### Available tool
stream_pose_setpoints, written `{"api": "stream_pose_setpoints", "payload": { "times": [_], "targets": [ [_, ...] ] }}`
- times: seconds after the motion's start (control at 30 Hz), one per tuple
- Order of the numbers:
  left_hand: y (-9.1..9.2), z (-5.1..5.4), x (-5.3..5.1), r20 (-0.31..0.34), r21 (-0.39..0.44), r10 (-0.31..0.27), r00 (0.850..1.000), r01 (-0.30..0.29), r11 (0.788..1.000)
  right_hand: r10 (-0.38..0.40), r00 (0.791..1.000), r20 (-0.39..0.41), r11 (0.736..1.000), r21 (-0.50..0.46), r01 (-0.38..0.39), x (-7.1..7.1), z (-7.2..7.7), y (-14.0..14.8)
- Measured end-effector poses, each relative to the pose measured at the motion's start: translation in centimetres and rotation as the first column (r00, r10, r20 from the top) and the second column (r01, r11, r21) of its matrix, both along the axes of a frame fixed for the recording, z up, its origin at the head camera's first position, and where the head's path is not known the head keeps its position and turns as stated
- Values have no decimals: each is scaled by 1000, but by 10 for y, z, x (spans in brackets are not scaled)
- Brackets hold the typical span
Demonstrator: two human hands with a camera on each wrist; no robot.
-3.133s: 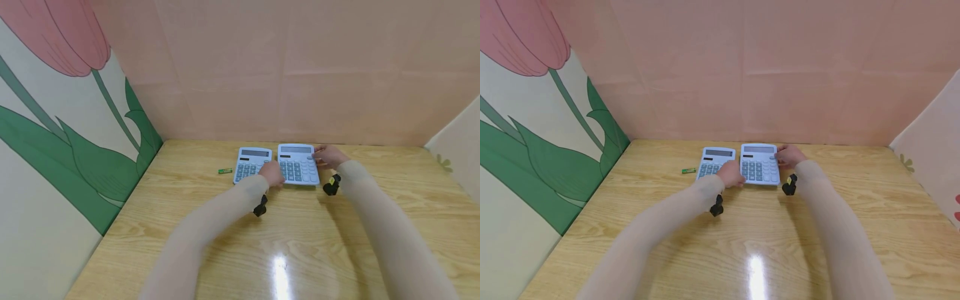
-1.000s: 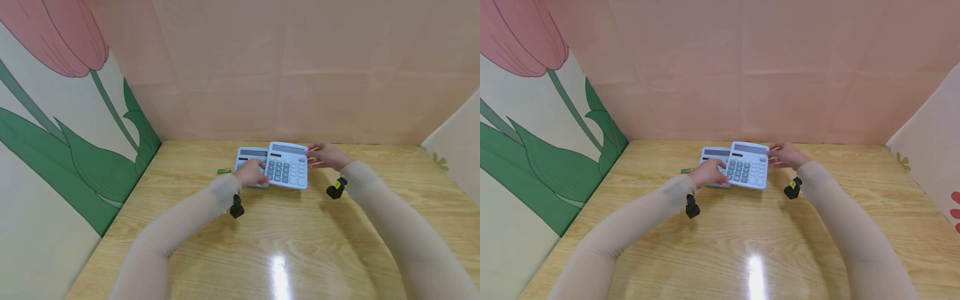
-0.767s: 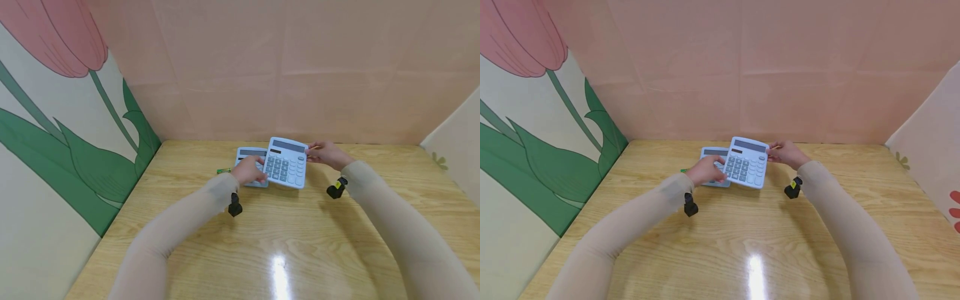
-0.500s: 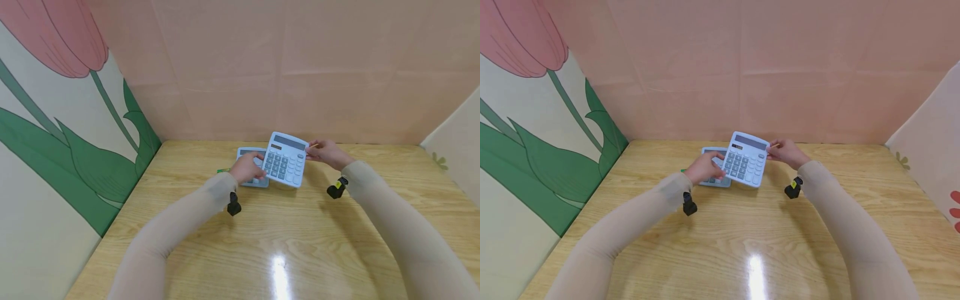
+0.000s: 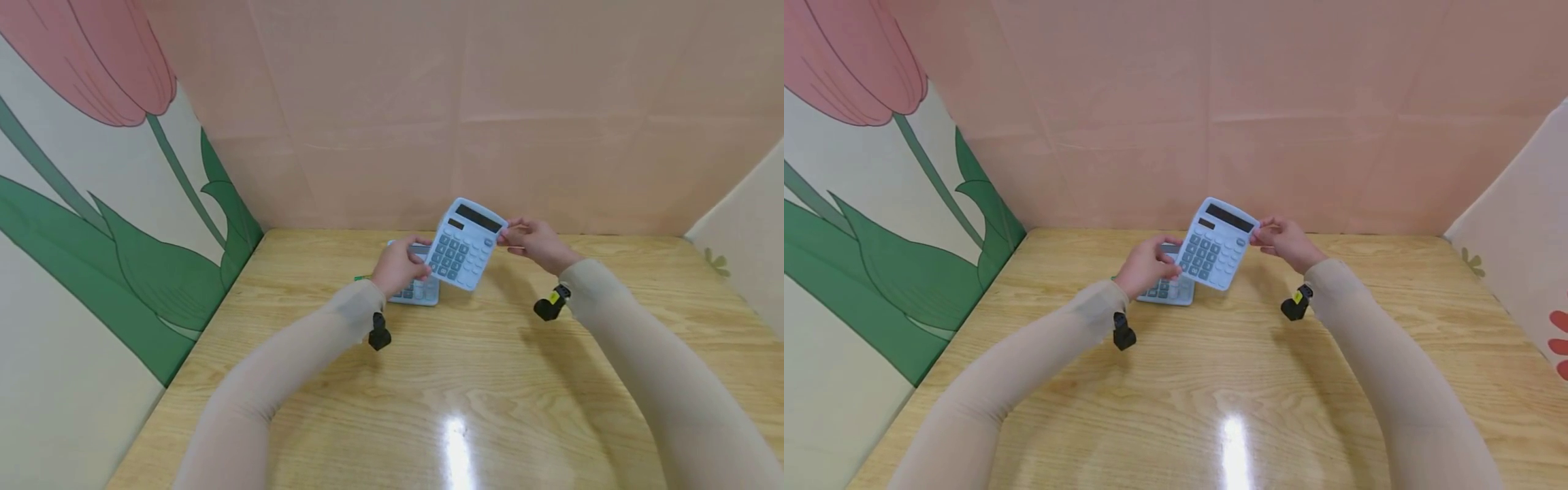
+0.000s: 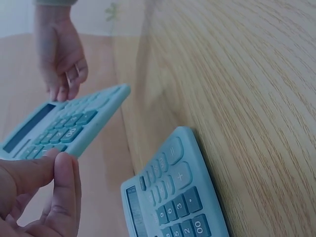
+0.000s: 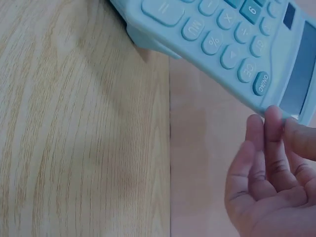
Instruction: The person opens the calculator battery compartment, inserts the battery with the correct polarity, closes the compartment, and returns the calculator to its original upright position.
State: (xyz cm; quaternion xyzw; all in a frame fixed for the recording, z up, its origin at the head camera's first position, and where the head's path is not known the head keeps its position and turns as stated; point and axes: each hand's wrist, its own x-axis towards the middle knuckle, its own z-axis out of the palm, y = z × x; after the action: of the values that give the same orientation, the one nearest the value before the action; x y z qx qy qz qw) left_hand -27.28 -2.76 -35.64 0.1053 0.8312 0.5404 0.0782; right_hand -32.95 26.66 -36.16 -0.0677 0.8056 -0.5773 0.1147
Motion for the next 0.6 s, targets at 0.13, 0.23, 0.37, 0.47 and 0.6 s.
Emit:
{"api": "stream_pose_setpoints", "payload": {
  "times": [0.13, 0.23, 0.37, 0.47, 0.6],
  "targets": [
    [-1, -1, -1, -61, -29, 26, 998, -28, 999, 11, 999, -33, 1000, -28, -12, 2, 1, 2],
    [-1, -2, -2, -87, -32, 46, 995, -49, 998, 14, 999, -37, 998, -63, -17, 3, 3, 1],
    [-1, -2, -4, -114, -29, 66, 991, -70, 997, 15, 1000, 8, 978, -206, -13, 3, 4, 0],
    [-2, -2, -5, -137, -33, 72, 988, -77, 996, 29, 999, 45, 944, -330, -12, 2, 3, 0],
    [-2, -3, -6, -166, -18, 76, 983, -80, 997, 38, 998, 54, 928, -372, -15, -1, 2, 1]
  ]
}}
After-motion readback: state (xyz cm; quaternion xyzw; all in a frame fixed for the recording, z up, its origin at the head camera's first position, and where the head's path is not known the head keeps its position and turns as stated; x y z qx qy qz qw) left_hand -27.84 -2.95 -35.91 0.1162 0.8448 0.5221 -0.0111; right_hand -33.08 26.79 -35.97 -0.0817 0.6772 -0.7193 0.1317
